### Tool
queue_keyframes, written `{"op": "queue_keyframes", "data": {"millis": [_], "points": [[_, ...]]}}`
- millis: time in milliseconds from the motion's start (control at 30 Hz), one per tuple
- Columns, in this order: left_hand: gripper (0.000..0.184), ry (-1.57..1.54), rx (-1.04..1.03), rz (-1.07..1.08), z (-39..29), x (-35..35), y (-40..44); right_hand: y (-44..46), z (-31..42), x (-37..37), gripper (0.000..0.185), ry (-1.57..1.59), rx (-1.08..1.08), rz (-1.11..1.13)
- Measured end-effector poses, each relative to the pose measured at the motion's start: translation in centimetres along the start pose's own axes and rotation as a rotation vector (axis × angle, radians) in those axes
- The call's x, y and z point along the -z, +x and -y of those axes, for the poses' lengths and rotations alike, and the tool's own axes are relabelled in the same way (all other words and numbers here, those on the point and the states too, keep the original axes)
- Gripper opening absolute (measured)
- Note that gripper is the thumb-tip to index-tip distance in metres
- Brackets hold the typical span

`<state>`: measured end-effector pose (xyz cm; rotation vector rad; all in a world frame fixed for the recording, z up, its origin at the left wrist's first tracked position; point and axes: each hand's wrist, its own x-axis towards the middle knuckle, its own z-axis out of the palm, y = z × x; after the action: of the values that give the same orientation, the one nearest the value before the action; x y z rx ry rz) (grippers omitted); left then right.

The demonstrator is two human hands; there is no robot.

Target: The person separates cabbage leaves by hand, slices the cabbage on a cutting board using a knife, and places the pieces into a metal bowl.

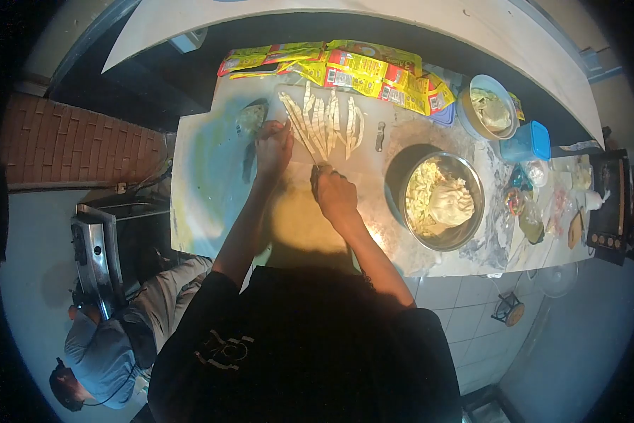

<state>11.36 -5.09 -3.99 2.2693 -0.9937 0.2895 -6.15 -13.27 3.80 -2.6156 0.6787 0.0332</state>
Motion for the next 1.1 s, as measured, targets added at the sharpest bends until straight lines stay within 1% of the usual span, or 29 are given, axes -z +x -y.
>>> {"op": "queue_keyframes", "data": {"millis": [133,233,300,333,400,433,500,667,767,833,900,1000,1067,1100], "points": [[0.029,0.034,-0.009,-0.023,-0.1,-0.3,0.0,0.2,0.2,0.7,0.02,-0.045,0.012,-0.01],[0.029,0.012,-0.01,-0.037,-0.3,-0.1,0.1,0.5,0.6,0.9,0.016,-0.124,0.016,0.034],[0.028,0.029,-0.016,-0.047,-0.3,0.0,0.0,0.6,1.0,1.0,0.012,-0.232,0.032,0.07],[0.028,0.044,-0.029,-0.061,-0.4,0.0,0.0,0.9,0.8,0.9,0.012,-0.232,0.03,0.076],[0.026,0.07,-0.008,-0.046,-0.5,-0.1,0.0,1.5,0.6,1.2,0.024,-0.203,0.017,0.138],[0.025,0.095,0.009,-0.034,-0.5,-0.1,0.0,1.2,0.6,1.6,0.024,-0.201,0.013,0.142],[0.024,0.083,0.009,-0.041,-0.6,-0.2,0.1,1.1,0.8,2.7,0.013,-0.202,-0.017,0.164],[0.022,0.031,0.008,-0.03,-0.4,0.2,0.2,1.6,0.4,2.3,0.013,-0.144,-0.018,0.154],[0.021,0.018,0.025,0.038,-0.2,0.1,0.4,1.2,-0.5,2.0,0.014,-0.124,0.017,0.141],[0.023,0.003,0.029,0.008,-0.6,0.6,0.4,0.4,-0.8,2.3,0.014,-0.103,0.046,0.138],[0.026,-0.006,0.043,0.026,-0.8,0.8,0.5,-1.2,-0.7,2.7,0.015,-0.061,-0.038,0.13],[0.029,-0.013,0.058,0.045,-1.1,0.9,0.3,-0.9,0.2,2.3,0.016,-0.001,0.011,0.086],[0.03,-0.009,0.064,0.049,-1.2,1.1,0.3,0.7,0.5,1.9,0.016,-0.032,0.017,0.116],[0.03,-0.013,0.04,0.035,-1.1,1.2,0.2,1.3,0.5,1.9,0.016,0.014,-0.001,0.125]]}}
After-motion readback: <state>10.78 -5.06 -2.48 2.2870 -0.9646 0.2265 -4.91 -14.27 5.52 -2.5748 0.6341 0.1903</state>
